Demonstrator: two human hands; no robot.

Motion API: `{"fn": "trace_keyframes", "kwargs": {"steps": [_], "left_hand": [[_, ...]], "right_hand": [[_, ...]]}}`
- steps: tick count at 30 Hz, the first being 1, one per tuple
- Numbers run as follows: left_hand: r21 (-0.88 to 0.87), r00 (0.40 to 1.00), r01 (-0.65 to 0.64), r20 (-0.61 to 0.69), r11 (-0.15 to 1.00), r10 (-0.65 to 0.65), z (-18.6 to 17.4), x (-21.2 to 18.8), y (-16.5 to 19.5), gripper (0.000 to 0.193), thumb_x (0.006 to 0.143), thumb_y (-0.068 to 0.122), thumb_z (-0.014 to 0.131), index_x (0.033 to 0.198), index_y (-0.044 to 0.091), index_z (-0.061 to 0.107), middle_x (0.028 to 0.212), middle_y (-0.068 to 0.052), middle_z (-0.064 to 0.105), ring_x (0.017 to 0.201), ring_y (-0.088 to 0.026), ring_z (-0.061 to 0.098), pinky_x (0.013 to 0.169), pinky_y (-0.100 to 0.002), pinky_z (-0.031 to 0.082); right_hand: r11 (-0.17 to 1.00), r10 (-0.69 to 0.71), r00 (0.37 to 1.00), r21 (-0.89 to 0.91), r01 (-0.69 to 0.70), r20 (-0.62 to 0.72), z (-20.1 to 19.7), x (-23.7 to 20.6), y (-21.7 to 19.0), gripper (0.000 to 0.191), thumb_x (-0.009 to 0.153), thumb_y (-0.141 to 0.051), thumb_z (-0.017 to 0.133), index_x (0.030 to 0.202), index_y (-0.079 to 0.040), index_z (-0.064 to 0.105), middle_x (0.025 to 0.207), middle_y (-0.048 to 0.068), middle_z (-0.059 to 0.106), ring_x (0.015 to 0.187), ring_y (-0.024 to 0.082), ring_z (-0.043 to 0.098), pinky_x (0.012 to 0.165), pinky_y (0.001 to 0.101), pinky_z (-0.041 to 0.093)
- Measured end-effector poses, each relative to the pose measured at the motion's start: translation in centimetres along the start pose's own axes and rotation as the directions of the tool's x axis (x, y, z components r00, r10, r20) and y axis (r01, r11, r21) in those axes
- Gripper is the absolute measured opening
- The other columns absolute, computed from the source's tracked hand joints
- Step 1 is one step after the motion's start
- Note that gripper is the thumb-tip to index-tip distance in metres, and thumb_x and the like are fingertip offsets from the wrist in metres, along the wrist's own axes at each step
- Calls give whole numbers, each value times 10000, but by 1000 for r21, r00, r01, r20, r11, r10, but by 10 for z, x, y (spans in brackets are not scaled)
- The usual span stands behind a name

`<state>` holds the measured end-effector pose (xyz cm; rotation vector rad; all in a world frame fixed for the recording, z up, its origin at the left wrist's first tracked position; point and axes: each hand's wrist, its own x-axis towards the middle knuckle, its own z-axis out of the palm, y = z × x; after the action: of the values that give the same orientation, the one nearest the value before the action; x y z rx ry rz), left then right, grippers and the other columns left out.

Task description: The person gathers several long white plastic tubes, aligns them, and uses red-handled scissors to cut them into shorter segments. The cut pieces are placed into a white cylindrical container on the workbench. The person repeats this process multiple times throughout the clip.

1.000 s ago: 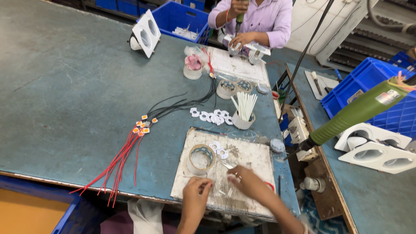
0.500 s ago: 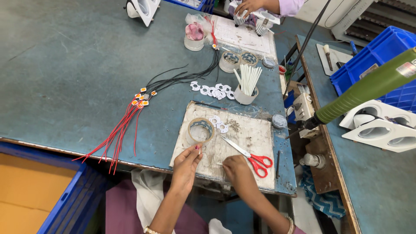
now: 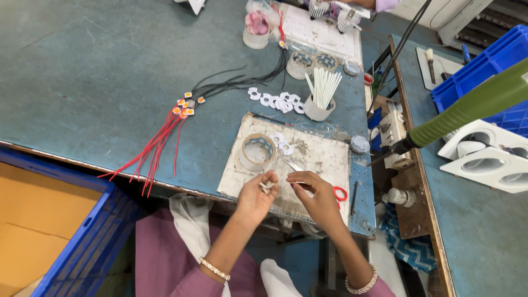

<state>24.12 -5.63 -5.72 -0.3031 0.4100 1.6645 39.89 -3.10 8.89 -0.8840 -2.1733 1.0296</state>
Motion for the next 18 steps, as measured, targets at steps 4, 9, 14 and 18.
{"fn": "trace_keyframes", "kwargs": {"steps": [4, 9, 14, 18], "left_hand": [[-62, 994, -64, 83, 996, 69, -21, 5, 8, 237, 1059, 197, 500, 932, 20, 594, 827, -94, 626, 761, -206, 597, 718, -326, 526], [116, 979, -195, 76, 974, 187, -15, -27, 5, 253, 1091, 246, 486, 976, 45, 589, 860, -60, 589, 793, -174, 559, 748, -325, 491], [797, 919, -327, 143, 507, 369, 11, -85, -35, 462, 1084, 402, 380, 1142, 19, 632, 1095, -87, 584, 1049, -191, 539, 979, -340, 425], [841, 812, -540, 510, 36, 284, 18, -113, -63, 518, 1096, 378, 346, 1379, -36, 473, 1414, -206, 422, 1355, -342, 414, 1161, -429, 298]], "right_hand": [[904, -179, 981, -406, 133, -79, 28, -21, 31, 251, 869, -10, 696, 1114, 12, 740, 1181, 141, 709, 1113, 273, 618, 952, 394, 505], [999, 41, 953, -3, -44, -300, 69, -52, 45, 228, 978, -60, 593, 1158, 6, 716, 1218, 153, 684, 1128, 234, 643, 978, 381, 522], [32, 442, 897, 999, -12, -3, 97, -55, 40, 443, 1090, -279, 471, 1345, 72, 562, 1354, 187, 611, 1274, 250, 575, 1134, 388, 426], [-362, 418, 880, 930, -65, 224, 94, -55, 42, 478, 1065, -296, 463, 1382, 59, 508, 1354, 180, 606, 1325, 280, 542, 1168, 411, 391]]}}
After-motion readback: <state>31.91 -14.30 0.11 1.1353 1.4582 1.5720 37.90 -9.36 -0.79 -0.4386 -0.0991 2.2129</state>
